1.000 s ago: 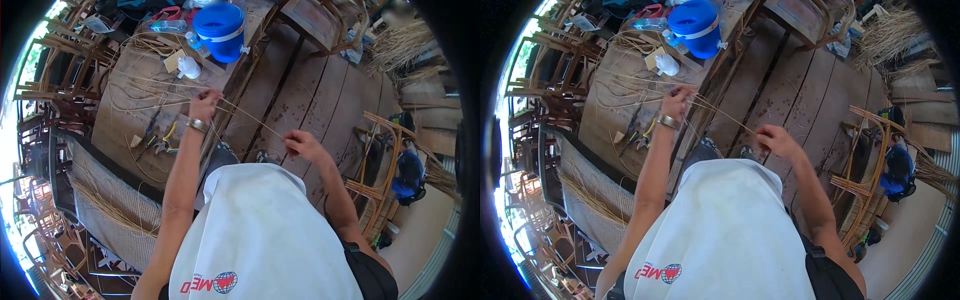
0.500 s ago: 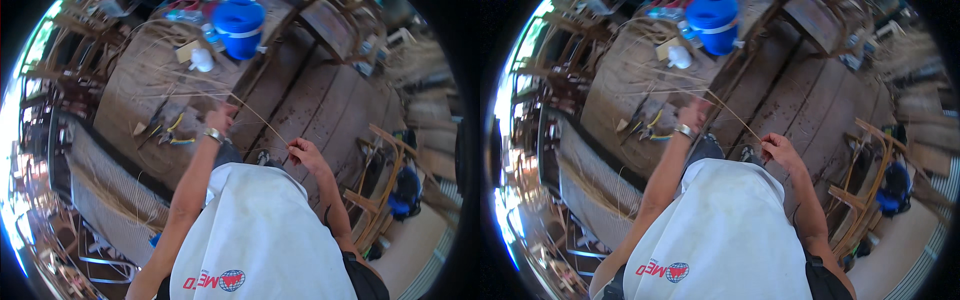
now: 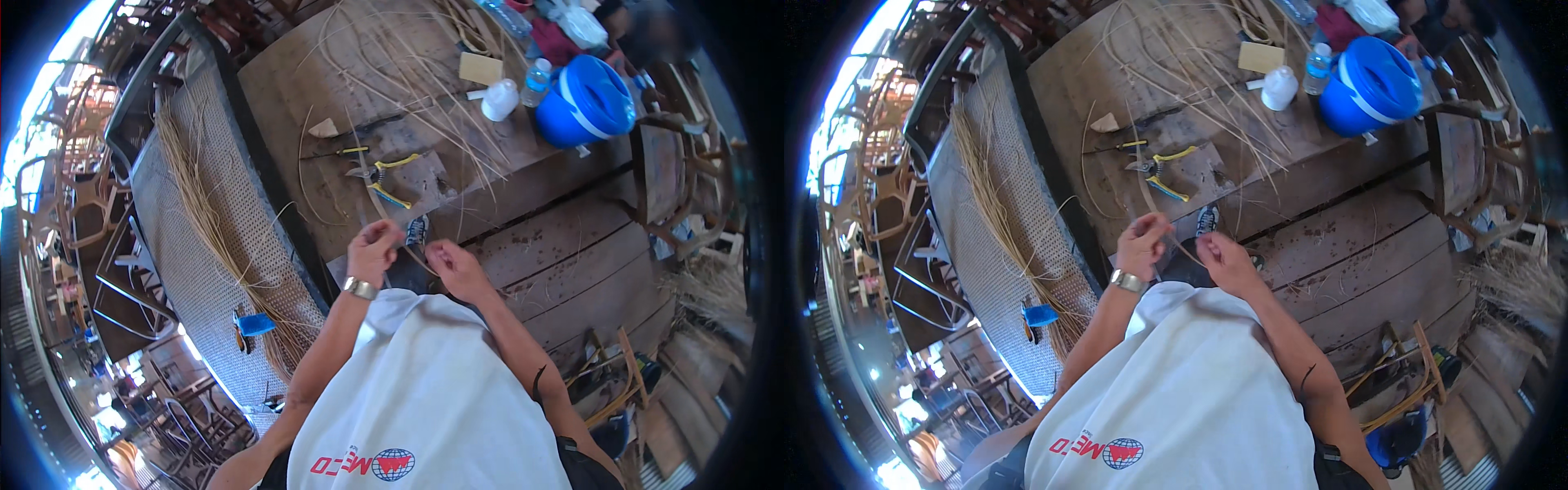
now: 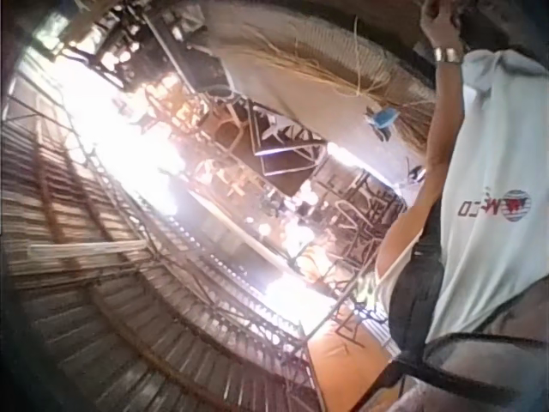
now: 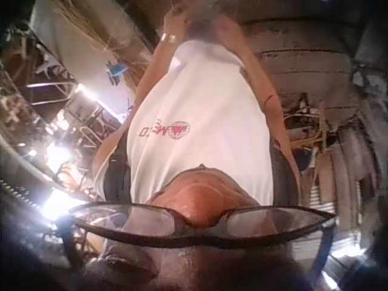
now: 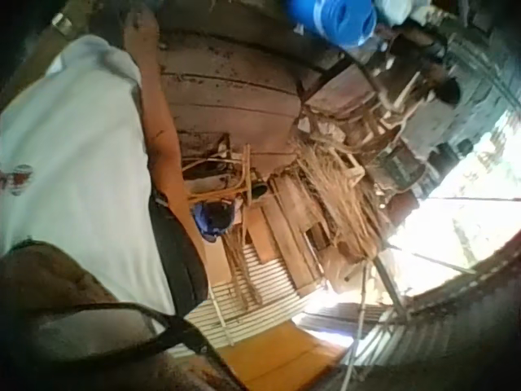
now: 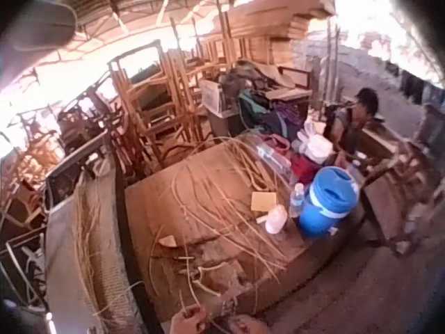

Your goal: Preparing and weaving rattan strips into a furniture frame using hand tools.

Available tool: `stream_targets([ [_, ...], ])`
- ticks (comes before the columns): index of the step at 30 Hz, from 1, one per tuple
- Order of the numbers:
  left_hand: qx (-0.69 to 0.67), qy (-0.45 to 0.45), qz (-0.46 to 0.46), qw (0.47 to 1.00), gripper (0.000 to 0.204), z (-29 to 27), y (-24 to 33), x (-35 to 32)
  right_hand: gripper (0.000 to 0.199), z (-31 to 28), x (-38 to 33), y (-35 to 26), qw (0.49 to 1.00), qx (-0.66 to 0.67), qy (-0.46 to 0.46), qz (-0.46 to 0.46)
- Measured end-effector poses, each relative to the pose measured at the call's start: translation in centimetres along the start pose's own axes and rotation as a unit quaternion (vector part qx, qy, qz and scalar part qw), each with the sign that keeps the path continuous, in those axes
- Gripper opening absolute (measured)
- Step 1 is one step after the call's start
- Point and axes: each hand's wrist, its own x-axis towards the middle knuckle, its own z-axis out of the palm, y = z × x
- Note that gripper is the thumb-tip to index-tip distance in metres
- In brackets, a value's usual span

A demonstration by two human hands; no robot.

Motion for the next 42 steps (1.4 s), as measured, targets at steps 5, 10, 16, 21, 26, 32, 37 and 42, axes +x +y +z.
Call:
stream_targets([
  [5, 0.013, 0.11, 0.032, 0.993, 0.022, -7.4, 1.9, 1.6, 0.058, 3.8, 11.5, -1.6, 0.89, -0.404, 0.059, -0.203],
  [10, -0.049, 0.141, 0.011, 0.989, 0.019, -8.6, 4.2, 3.3, 0.086, 5.3, 20.8, -0.7, 0.709, -0.661, 0.049, -0.24],
  [16, -0.06, 0.16, -0.009, 0.985, 0.018, -10.1, 4.3, 5.6, 0.087, 8.1, 23.6, -4.1, 0.616, -0.772, -0.112, -0.109],
  [21, -0.068, 0.153, -0.029, 0.985, 0.02, -10.3, 4.7, 7.5, 0.068, 6.1, 23.9, -4.3, 0.829, -0.523, -0.167, -0.108],
  [26, -0.053, 0.139, -0.036, 0.988, 0.021, -10.6, 5.2, 8.6, 0.033, 6.7, 24.0, -7.5, 0.908, -0.116, -0.348, 0.203],
  [32, -0.053, 0.121, -0.063, 0.989, 0.021, -10.7, 4.9, 8.6, 0.042, 8.3, 26.9, -6.1, 0.903, -0.044, -0.366, 0.222],
  [37, -0.036, 0.093, -0.086, 0.991, 0.023, -11.0, 3.9, 7.7, 0.047, 9.2, 28.9, -8.0, 0.918, 0.011, -0.329, 0.22],
  [42, -0.039, 0.065, -0.102, 0.992, 0.023, -11.0, 3.7, 6.8, 0.05, 9.2, 30.1, -8.7, 0.925, 0.004, -0.309, 0.223],
])
